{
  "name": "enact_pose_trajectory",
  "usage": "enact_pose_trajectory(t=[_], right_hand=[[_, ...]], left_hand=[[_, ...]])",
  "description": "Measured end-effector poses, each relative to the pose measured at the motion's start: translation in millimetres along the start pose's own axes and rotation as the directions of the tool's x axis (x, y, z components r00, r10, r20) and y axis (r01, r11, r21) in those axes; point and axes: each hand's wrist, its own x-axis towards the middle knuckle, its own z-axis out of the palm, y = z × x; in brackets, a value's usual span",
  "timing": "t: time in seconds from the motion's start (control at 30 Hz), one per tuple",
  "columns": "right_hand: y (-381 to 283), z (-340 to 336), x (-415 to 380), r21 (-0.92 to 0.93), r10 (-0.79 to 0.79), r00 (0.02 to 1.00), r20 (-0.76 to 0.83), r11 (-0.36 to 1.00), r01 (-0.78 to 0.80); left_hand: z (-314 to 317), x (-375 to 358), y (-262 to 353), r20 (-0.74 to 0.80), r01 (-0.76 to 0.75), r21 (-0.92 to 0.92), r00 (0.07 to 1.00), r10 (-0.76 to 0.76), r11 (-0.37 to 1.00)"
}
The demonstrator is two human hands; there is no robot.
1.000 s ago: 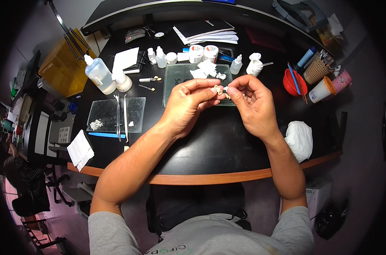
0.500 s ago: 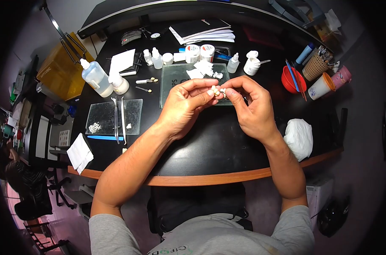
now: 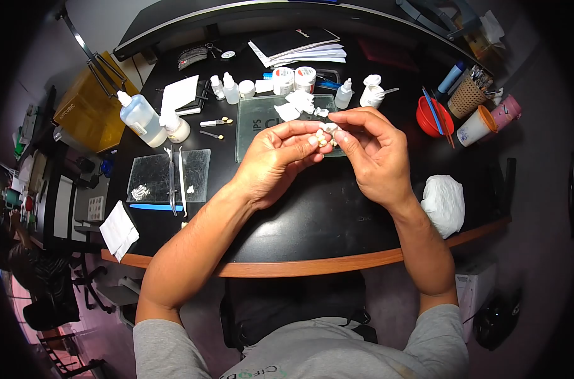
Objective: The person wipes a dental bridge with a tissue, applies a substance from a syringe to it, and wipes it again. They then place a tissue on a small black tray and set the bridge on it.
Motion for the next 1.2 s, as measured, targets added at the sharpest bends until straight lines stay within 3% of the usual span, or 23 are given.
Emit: enact_pose_trajectory(t=[0.17,0.4,0.5,0.7,0.73,0.83,0.97,1.17,1.2], right_hand=[[-5.7,-7.2,2.6,-0.147,-0.023,1.000,-0.020,0.989,0.020],[-4.3,-0.5,0.3,-0.170,-0.138,0.989,0.051,0.975,0.145],[-0.5,-1.2,-0.8,-0.110,-0.147,0.985,0.087,0.982,0.156],[-9.5,2.8,-1.4,0.269,0.058,0.998,-0.027,0.962,-0.049],[-5.5,-4.2,-1.1,0.234,0.085,0.996,0.018,0.968,-0.087],[-4.1,-10.1,1.1,0.487,0.232,0.970,0.072,0.840,-0.237],[-2.9,-12.0,0.9,0.491,0.304,0.950,0.070,0.818,-0.299],[-0.7,-5.4,-1.3,0.223,0.162,0.984,0.071,0.959,-0.174],[2.7,-3.2,-1.0,0.248,0.144,0.989,0.041,0.957,-0.149]], left_hand=[[0.9,-0.9,-0.1,-0.025,0.002,0.029,1.000,-0.001,1.000],[-6.2,0.4,-6.2,-0.080,-0.018,0.132,0.996,0.029,0.991],[-7.3,0.1,-6.7,-0.091,-0.025,0.153,0.995,0.040,0.988],[3.0,1.2,-6.2,-0.088,-0.055,0.075,0.994,0.061,0.996],[3.1,0.8,-5.6,-0.082,-0.058,0.075,0.995,0.064,0.996],[4.1,0.7,-5.2,-0.059,-0.068,0.072,0.996,0.073,0.995],[2.4,0.9,-5.7,-0.035,-0.102,0.067,0.994,0.105,0.993],[1.9,1.7,-5.3,-0.050,-0.137,0.070,0.989,0.141,0.988],[2.1,2.0,-5.5,-0.056,-0.144,0.077,0.987,0.149,0.987]])
